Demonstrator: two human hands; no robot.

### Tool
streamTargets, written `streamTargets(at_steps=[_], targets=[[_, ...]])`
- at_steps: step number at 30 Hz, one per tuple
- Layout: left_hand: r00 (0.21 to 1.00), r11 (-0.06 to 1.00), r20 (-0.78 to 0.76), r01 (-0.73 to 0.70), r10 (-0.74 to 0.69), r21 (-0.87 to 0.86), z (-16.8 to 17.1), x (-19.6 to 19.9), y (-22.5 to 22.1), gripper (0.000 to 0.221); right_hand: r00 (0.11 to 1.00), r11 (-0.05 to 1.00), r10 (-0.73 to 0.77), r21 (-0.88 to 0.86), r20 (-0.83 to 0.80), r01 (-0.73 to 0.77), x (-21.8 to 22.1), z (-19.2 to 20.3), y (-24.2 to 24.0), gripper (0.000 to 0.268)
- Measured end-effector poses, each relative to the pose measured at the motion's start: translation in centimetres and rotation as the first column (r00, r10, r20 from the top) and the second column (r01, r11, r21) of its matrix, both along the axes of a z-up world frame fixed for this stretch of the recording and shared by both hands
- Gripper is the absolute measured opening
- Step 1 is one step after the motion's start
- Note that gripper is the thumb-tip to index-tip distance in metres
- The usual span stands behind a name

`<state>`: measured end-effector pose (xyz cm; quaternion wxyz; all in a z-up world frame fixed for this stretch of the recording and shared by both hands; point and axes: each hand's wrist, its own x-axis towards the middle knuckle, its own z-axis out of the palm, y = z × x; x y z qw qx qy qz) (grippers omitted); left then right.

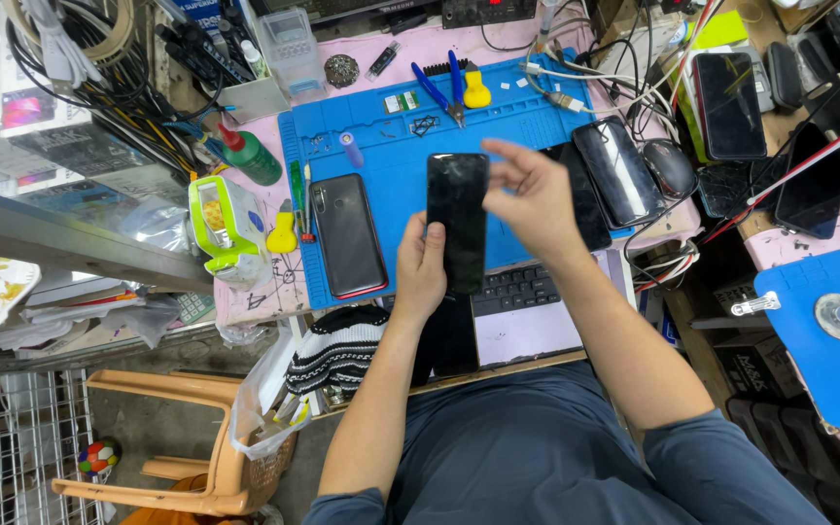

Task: The person handles several mobile phones on a workbench, picking them up one by one, using a pin tool to remove a SIM tray, and checking the screens.

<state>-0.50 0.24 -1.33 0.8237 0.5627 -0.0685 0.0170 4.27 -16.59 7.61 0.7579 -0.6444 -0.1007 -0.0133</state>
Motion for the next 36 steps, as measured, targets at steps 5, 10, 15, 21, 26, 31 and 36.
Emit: streamTargets(at_steps=[5,10,15,21,26,31,36], targets=[[0.997,0.997,0.050,0.049,-0.052,0.056,0.8,-0.2,0.5,0.038,0.991,1.000,-0.025,-0.014,-0.134,0.023,1.0,0.6,-1.7,0.025],[0.993,0.907,0.039,-0.119,0.112,0.404,3.1,-0.7,0.7,0.034,0.975,0.956,-0.200,-0.198,0.096,0.216,-3.4,-0.8,-1.6,0.022],[0.928,0.719,-0.037,-0.263,0.372,0.644,4.7,-0.4,-0.6,0.046,0.983,0.983,-0.185,0.000,0.022,0.185,-4.6,-1.2,-0.4,0.027],[0.915,0.650,0.103,-0.352,0.390,0.673,5.8,-0.4,-1.1,0.044,0.996,0.989,-0.077,-0.121,0.048,0.082,-4.8,-2.5,-1.8,0.038],[0.952,0.612,0.042,-0.230,0.304,0.756,5.9,-0.2,-0.4,0.048,0.992,0.978,-0.104,-0.174,0.074,0.115,-5.6,-3.8,-2.2,0.040],[0.963,0.552,0.177,-0.262,0.203,0.792,6.6,0.1,0.6,0.044,0.987,0.988,0.154,0.018,-0.048,-0.153,-4.8,-1.4,-3.1,0.058],[0.970,0.470,0.242,-0.228,0.031,0.853,7.8,0.3,1.2,0.044,0.936,0.948,0.317,0.058,-0.155,-0.312,-4.6,0.2,-4.6,0.066]])
